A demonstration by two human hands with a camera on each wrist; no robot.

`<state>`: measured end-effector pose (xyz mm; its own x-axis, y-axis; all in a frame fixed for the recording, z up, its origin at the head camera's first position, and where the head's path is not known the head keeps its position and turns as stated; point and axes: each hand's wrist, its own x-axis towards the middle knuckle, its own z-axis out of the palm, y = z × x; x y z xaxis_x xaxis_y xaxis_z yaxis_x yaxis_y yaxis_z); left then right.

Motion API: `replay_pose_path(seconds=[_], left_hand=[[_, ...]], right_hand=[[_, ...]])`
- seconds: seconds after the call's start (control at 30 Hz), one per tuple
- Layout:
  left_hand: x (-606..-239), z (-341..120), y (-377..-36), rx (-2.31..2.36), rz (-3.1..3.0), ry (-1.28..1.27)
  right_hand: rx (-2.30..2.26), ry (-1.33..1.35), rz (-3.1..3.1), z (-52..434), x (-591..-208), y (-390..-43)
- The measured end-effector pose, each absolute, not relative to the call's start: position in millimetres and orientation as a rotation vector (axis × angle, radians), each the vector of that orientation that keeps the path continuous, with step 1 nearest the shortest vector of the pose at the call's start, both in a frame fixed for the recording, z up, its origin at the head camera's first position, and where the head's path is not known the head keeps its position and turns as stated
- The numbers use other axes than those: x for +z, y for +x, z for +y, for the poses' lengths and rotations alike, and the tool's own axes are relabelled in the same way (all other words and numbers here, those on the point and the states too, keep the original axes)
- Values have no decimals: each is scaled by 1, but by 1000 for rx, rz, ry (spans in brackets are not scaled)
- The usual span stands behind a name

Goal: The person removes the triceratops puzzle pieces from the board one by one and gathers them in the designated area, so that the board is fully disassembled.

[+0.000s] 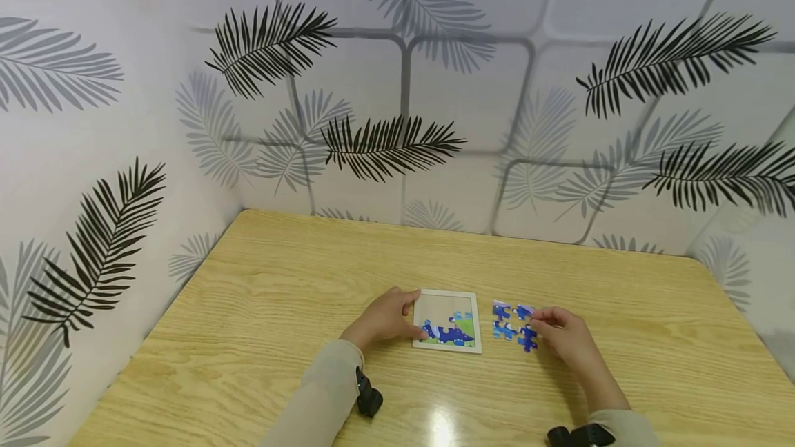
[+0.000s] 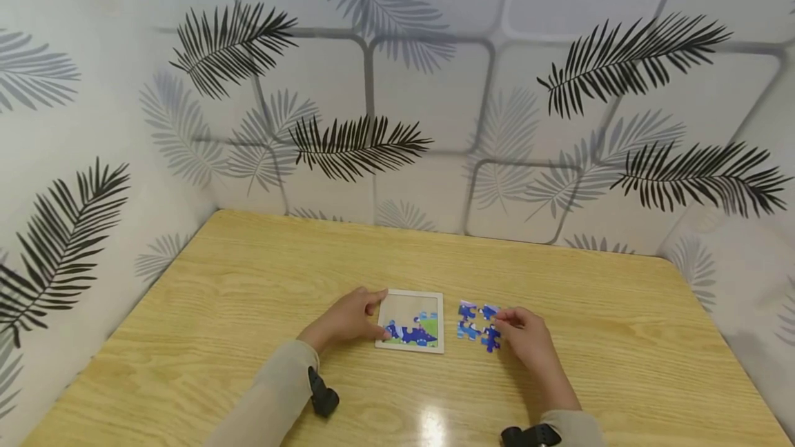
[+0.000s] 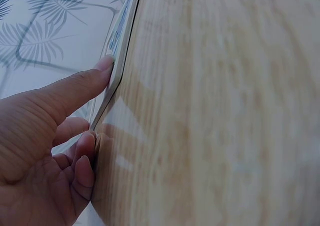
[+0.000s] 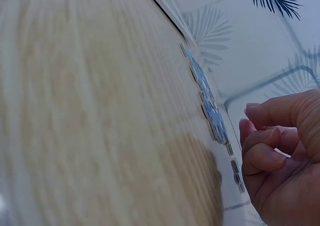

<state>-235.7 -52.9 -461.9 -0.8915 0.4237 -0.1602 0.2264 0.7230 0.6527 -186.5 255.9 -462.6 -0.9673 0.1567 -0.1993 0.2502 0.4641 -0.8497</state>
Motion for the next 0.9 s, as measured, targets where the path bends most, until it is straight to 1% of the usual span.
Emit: replay_pose_path(seconds=[0.3,0.9], left_hand=[[-464,-54,-237,954,2616,513],[-467,-54,-238,926,2629,516]], right_hand=[[-1602,304,2606,244,-462,-191],[-1462,101,2695,194,-463,-202]])
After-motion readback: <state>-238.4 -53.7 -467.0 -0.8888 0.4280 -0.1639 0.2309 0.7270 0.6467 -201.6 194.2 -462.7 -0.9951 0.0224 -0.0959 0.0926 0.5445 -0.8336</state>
